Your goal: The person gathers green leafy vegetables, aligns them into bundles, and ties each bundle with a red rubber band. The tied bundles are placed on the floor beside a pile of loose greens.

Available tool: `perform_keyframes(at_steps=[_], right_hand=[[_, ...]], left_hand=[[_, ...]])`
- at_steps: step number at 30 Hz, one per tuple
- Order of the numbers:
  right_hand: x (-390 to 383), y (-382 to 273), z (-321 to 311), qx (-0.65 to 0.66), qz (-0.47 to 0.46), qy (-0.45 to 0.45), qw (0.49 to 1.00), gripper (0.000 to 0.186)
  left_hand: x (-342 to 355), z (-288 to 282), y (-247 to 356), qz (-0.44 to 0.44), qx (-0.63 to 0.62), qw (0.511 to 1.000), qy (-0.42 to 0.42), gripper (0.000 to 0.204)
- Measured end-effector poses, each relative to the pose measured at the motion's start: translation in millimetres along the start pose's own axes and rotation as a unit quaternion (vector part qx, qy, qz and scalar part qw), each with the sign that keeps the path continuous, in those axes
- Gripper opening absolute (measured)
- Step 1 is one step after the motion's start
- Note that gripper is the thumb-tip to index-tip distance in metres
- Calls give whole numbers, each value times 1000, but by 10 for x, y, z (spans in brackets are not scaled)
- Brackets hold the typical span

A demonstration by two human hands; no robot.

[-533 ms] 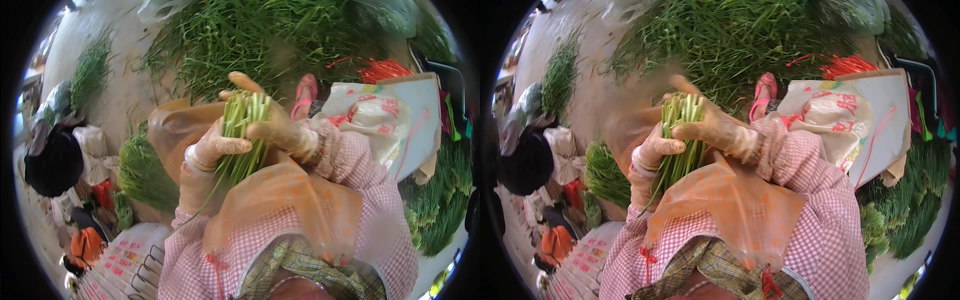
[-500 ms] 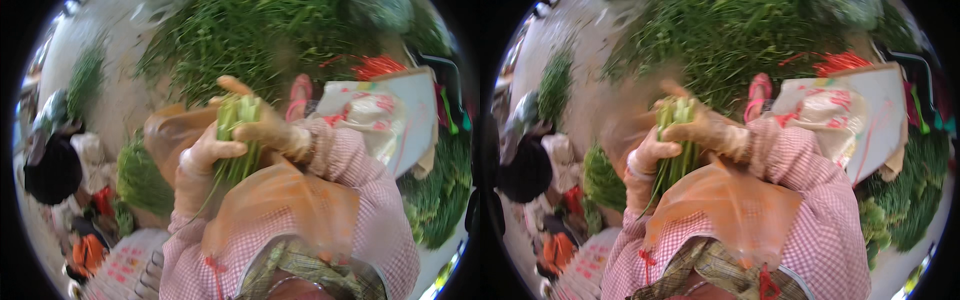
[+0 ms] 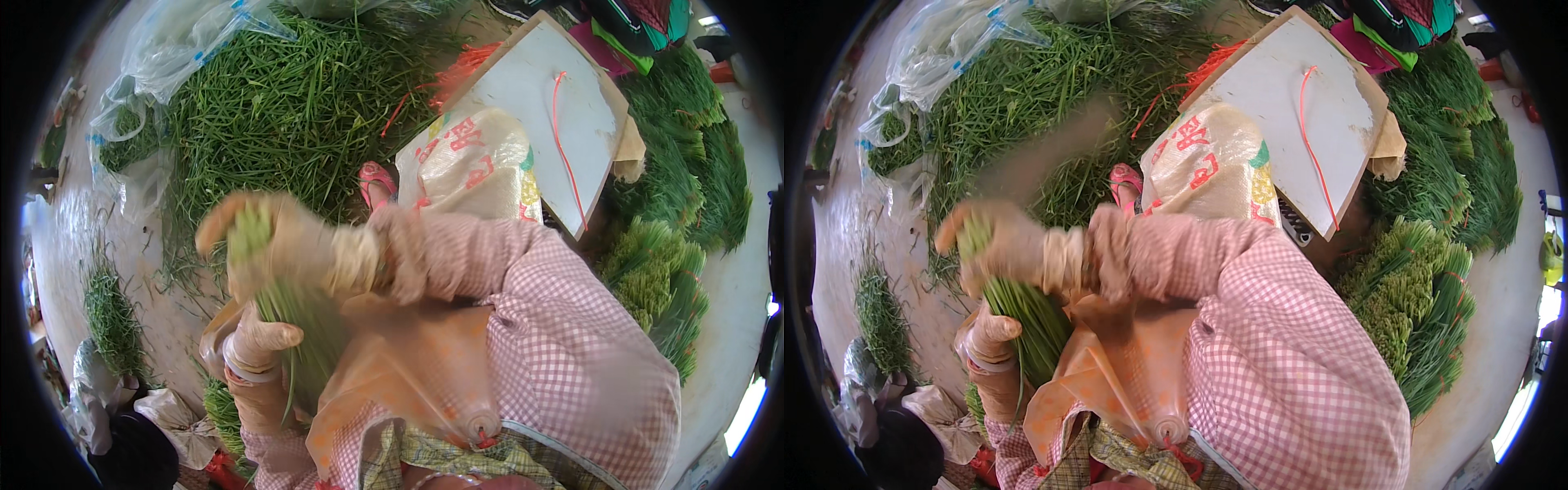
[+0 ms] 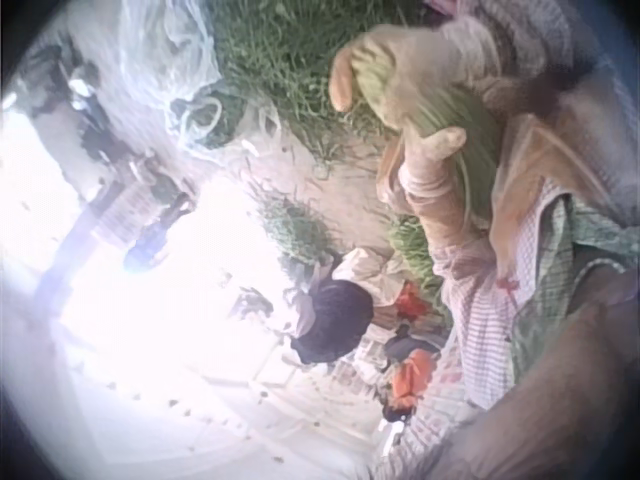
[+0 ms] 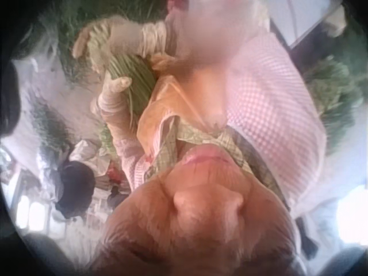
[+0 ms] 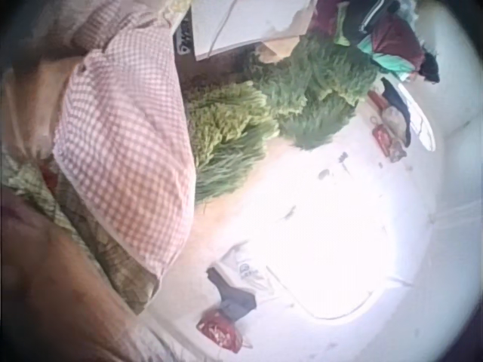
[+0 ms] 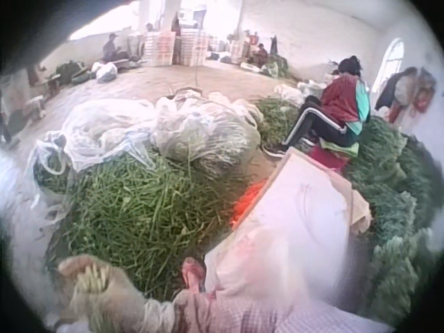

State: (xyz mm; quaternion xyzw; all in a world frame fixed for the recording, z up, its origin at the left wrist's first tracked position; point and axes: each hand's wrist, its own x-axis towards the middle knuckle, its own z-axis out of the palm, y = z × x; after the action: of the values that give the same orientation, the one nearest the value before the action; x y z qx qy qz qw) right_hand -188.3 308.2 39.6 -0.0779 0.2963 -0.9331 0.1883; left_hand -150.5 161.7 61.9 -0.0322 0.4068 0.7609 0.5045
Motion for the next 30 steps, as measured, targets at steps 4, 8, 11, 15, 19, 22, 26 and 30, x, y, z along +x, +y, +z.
perform_keyframes(at_steps=[4,8,11,15,19,22,26,30], right_hand=[[-110,-1673,-110,-144,-78,48,985,21],[-843,-2148,-60,-393,37,-33,918,22],[-1487,-2164,59,-558,112,-66,819,23],[-2013,-3112,-355,-737,91,114,660,25],[-2182,-3682,-1524,-827,13,377,418,27],[-2168,-3155,-2414,-773,-74,355,521,29],[-2097,-2566,-3120,-948,22,284,142,29],[-1841,-2729,-3415,-948,76,284,124,38]], left_hand=[[280,-258,-85,10,197,970,-138,70],[360,-412,-292,-132,150,977,-73,61],[382,-465,-296,-67,146,986,54,56],[410,-625,-104,33,225,963,144,53],[77,-895,-17,123,296,920,226,52],[-427,-1107,-76,185,312,871,331,54],[-1098,-1369,-216,243,210,799,508,56],[-1639,-1621,-665,360,123,697,607,43]])
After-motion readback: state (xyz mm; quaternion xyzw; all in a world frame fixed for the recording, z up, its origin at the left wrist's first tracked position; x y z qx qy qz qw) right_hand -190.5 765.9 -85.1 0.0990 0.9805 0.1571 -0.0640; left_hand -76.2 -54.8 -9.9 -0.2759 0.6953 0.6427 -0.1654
